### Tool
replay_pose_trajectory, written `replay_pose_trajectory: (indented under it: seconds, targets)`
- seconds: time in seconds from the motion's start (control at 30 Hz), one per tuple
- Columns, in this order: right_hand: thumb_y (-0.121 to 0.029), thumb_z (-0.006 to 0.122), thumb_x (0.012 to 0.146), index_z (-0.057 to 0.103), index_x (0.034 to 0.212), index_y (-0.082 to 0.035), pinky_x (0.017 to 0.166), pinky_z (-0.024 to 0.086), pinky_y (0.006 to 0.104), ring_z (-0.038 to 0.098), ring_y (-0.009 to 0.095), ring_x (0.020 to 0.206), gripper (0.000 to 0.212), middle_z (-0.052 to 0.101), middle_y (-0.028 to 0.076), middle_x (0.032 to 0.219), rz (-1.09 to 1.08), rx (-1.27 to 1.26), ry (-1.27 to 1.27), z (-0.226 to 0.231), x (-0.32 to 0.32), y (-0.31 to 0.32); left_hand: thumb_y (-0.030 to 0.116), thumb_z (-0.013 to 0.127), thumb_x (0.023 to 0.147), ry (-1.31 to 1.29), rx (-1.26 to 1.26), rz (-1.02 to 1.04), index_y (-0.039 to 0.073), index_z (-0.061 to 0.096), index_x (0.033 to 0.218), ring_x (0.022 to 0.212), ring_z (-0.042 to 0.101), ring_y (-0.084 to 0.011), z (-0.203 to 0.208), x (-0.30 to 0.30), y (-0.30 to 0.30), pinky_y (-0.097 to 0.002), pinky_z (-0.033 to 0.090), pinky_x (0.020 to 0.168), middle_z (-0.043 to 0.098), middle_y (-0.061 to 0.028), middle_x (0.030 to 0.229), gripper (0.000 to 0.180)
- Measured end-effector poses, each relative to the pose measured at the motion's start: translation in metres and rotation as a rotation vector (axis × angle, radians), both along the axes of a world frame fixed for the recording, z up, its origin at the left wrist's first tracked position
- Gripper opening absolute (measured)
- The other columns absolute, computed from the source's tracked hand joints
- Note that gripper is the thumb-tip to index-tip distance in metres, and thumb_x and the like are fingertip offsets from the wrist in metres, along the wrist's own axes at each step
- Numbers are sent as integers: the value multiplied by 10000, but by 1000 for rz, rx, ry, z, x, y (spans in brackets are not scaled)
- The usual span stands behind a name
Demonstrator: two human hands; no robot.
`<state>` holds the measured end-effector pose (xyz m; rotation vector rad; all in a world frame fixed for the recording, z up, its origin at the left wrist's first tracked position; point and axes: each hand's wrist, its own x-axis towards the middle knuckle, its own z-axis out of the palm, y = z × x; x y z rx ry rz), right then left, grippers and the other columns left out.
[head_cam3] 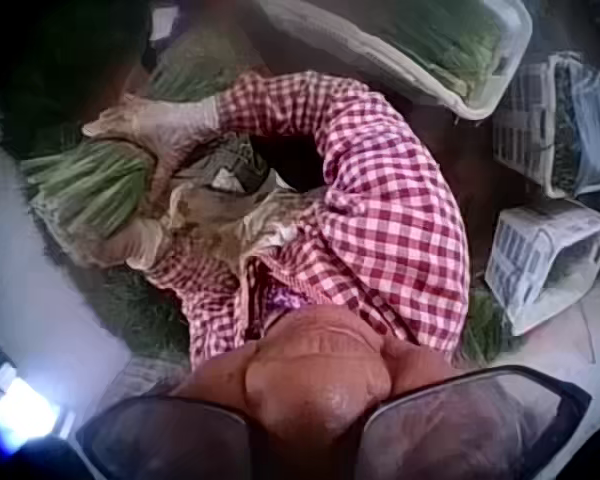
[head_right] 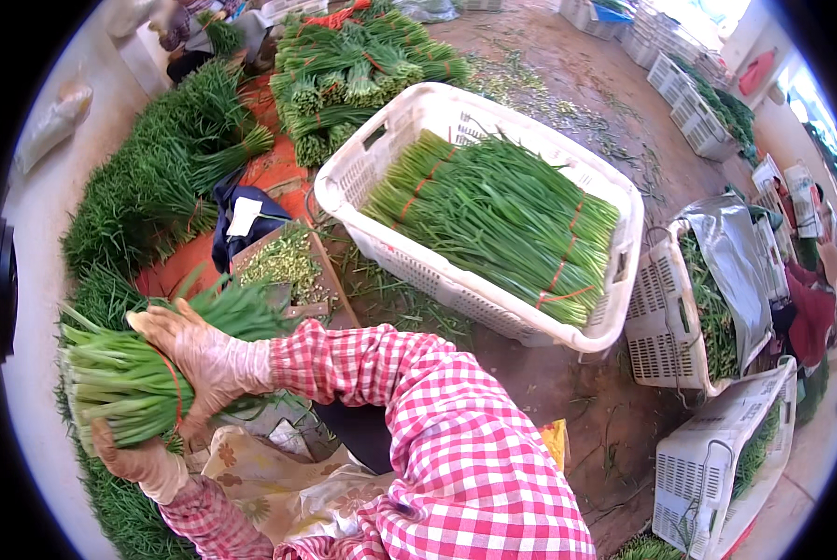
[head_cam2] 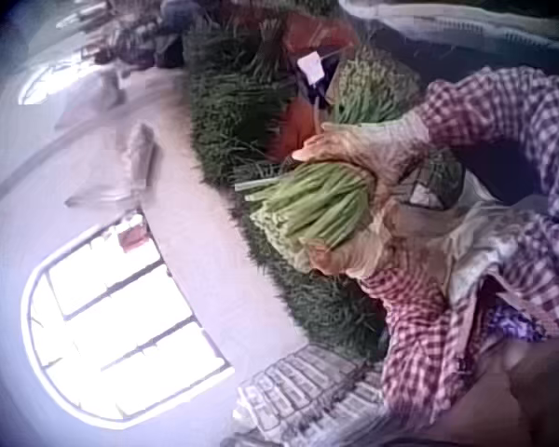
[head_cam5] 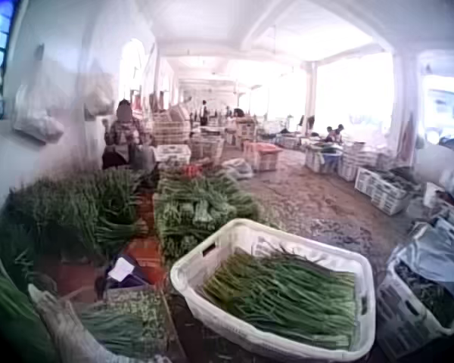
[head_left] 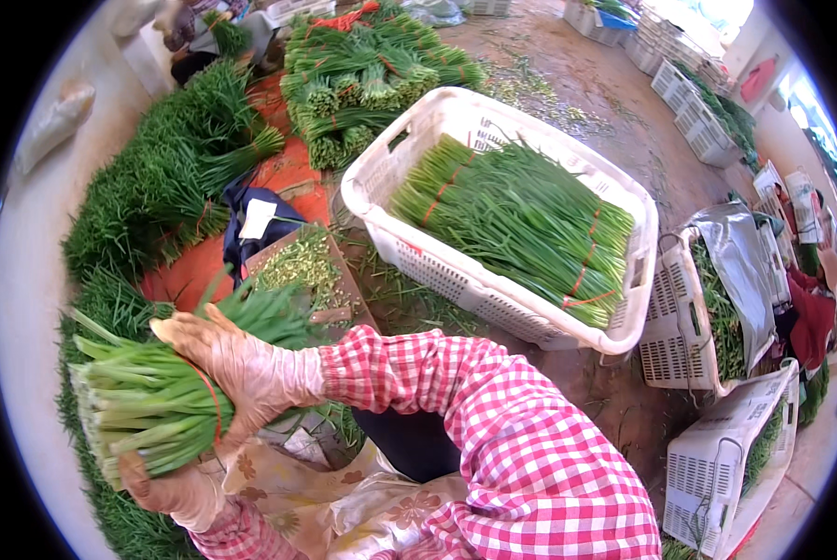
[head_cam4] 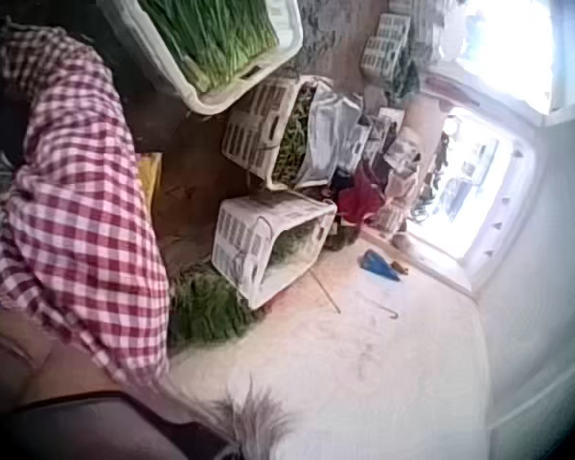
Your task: The person ties green onions into bundles with red ties, trims the root ends with a knife on a wooden block, and places the finished bundles into a plastic crate.
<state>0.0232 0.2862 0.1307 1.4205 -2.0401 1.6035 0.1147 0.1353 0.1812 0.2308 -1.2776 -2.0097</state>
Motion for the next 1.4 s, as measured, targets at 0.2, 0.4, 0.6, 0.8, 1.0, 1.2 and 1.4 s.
replay_pose_trajectory:
  seconds: [0.2,0.4,0.6,0.8,1.0,1.2,1.4]
  targets:
    - [-327,877,450,214,1384,57,966,409,422,520,368,1099,1208,501,247,1190,-315,-102,212,76,1,96,405,568,831,223,-206,-308,38,441,1318,1204,464,-280,20,-36,2,-480,367,1013,480,-123,1311,623]
    - [-370,783,702,405,1300,-22,878,477,351,607,241,964,789,603,170,1057,-900,256,373,155,33,263,397,603,868,10,-823,-571,-4,394,1356,1169,506,-216,39,-49,49,-353,326,1039,534,-154,1268,665]
    - [-376,778,634,323,1374,1,909,459,410,585,322,1036,947,570,217,1140,-1466,1057,363,131,47,379,280,613,890,-624,-803,-411,-46,512,1219,930,564,-119,-52,8,-97,-244,430,829,604,-49,1034,474]
    - [-338,801,564,400,1283,24,858,479,411,593,366,967,899,578,244,1045,-1346,1313,-334,42,16,394,289,662,858,-867,-686,-452,-52,516,1179,817,522,-82,-126,53,-203,-208,412,709,577,-31,949,490]
    - [-361,802,527,554,1075,36,759,507,392,644,325,838,721,640,224,908,-923,1102,-582,-53,-69,343,131,610,886,-978,-805,-243,-55,477,1220,879,534,-118,-143,54,-180,-248,452,794,585,-74,1013,405]
    - [-367,792,529,614,975,20,733,530,385,663,292,859,617,666,180,928,-907,946,-550,-155,-159,254,64,624,836,-1202,-1073,-295,-46,520,1186,844,545,-106,-146,60,-200,-241,462,755,602,-89,950,381]
    - [-505,788,559,391,1286,59,942,424,412,571,344,1065,1001,579,221,1142,-841,966,-727,-238,-166,249,247,645,843,-1354,-1460,-358,-31,547,1204,977,601,-236,-108,35,-147,-325,460,881,625,-187,1120,466]
